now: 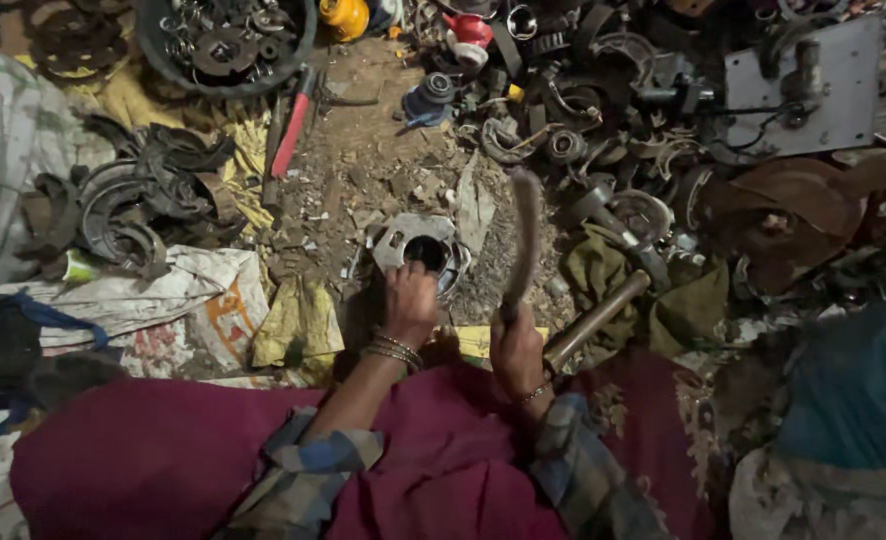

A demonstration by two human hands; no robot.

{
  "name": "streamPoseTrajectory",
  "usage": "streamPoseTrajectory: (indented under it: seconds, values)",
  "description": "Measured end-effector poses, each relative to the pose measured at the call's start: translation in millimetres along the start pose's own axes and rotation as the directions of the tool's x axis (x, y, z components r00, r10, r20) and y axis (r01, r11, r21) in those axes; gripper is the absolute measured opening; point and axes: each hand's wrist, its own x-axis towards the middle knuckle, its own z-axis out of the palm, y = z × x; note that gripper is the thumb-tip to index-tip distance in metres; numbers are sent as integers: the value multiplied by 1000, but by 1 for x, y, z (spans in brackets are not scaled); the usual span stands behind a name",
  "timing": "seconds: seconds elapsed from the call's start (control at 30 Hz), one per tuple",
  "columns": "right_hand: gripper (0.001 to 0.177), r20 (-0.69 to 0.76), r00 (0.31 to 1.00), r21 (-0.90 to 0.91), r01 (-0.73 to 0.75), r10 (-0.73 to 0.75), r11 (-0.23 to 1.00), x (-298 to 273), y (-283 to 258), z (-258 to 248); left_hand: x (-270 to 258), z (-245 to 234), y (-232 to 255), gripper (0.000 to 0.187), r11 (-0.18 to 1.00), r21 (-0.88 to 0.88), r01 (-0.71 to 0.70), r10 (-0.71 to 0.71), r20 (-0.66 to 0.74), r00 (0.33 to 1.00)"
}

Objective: The person sits on the floor and uses a hammer and a metal rod to repeatedly strike a metal part placed on a metal anvil. The person adjusts the part's position and continues hammering to shape or separate it.

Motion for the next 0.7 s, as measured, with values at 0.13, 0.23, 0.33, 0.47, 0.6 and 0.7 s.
streamPoseTrajectory:
  seconds: [0.13,0.23,0.33,0.47,0.6,0.7]
  values:
    - [56,305,952,-147,84,-36,986,4,2,-4,4,-5,6,11,997,34,68,-71,84,994]
    - [39,263,965,-173,26,20,985,19,-4,-1,17,-18,3,9,992,58,108,-114,126,985]
    - [27,-8,999,-187,43,-45,981,11,4,-9,8,-16,10,21,990,-12,140,-136,179,975]
    - [31,127,990,-26,-60,63,998,20,-3,-3,11,-20,7,16,989,29,142,-145,213,966]
    - [32,369,923,-195,-34,105,980,19,-6,-2,10,-12,11,14,990,67,121,-131,153,980]
    - [33,305,951,-155,-2,50,988,17,-12,0,15,-14,2,16,989,76,125,-136,168,976]
